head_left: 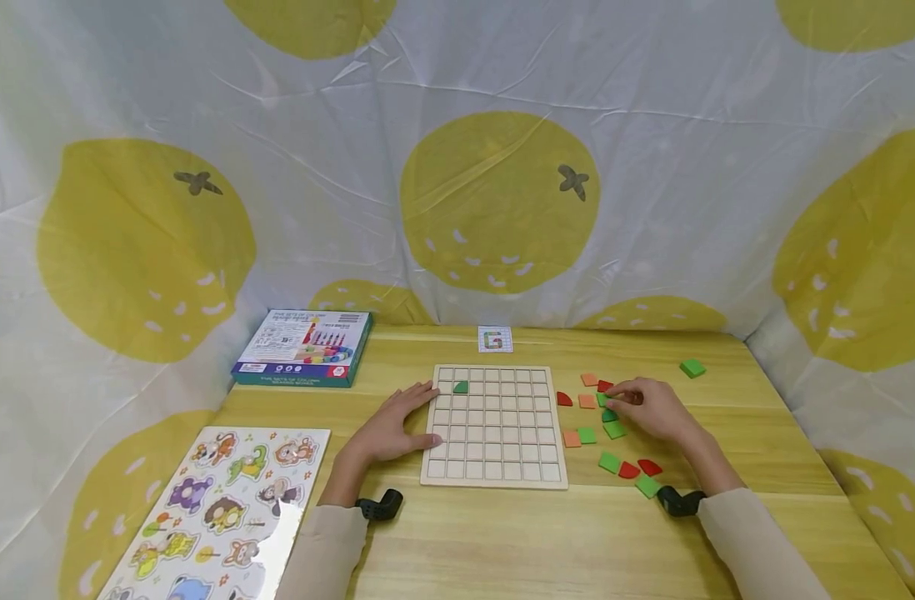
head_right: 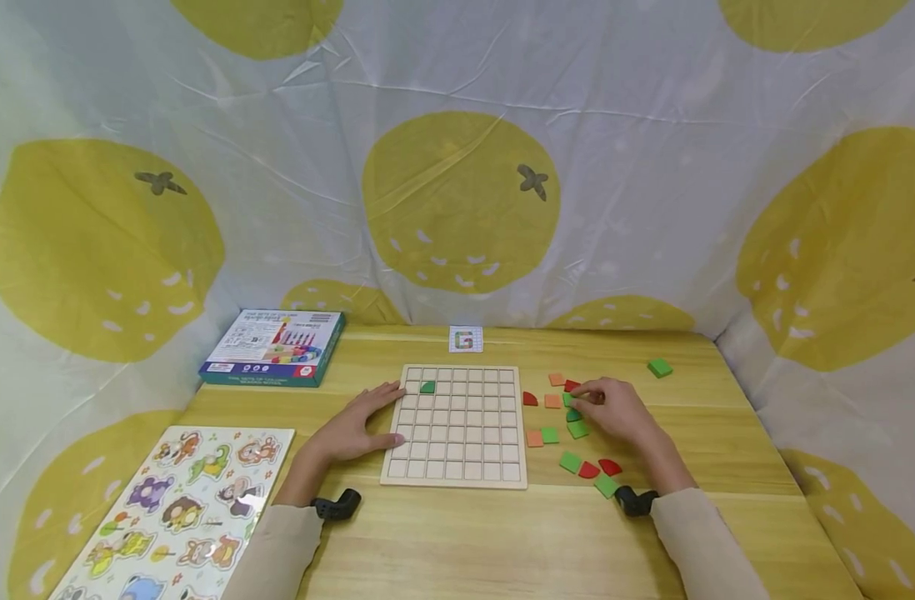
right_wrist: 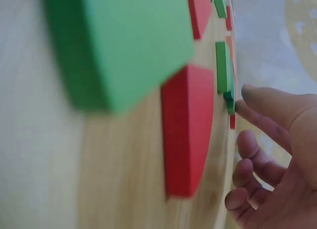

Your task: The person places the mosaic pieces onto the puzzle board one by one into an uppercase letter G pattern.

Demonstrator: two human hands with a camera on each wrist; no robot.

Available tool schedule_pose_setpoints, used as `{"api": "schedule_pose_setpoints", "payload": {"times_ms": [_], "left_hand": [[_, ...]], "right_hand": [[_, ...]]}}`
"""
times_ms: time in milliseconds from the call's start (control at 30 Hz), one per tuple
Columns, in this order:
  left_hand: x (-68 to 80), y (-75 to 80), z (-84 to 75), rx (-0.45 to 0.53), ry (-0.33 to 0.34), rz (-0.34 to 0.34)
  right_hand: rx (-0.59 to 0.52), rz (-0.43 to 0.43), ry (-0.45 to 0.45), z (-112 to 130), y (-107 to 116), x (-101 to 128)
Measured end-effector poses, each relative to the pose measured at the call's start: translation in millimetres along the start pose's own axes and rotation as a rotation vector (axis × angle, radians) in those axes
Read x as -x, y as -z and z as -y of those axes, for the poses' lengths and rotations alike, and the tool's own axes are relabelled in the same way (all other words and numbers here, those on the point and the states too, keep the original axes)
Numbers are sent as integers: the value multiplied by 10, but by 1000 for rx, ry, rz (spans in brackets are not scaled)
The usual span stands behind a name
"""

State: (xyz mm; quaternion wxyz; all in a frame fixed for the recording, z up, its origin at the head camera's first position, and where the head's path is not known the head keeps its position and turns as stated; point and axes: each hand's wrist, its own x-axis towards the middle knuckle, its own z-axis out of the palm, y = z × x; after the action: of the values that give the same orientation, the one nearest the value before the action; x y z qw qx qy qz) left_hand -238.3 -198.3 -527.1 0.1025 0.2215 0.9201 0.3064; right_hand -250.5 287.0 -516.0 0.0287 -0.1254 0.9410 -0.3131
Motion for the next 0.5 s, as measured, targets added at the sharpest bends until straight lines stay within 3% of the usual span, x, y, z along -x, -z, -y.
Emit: {"api": "schedule_pose_setpoints", "payload": {"times_ms": [500], "left_hand": [[-10,-5,23,-15,-4,3]], "right_hand": [[-13,-17,-10,-151,63,72]]}}
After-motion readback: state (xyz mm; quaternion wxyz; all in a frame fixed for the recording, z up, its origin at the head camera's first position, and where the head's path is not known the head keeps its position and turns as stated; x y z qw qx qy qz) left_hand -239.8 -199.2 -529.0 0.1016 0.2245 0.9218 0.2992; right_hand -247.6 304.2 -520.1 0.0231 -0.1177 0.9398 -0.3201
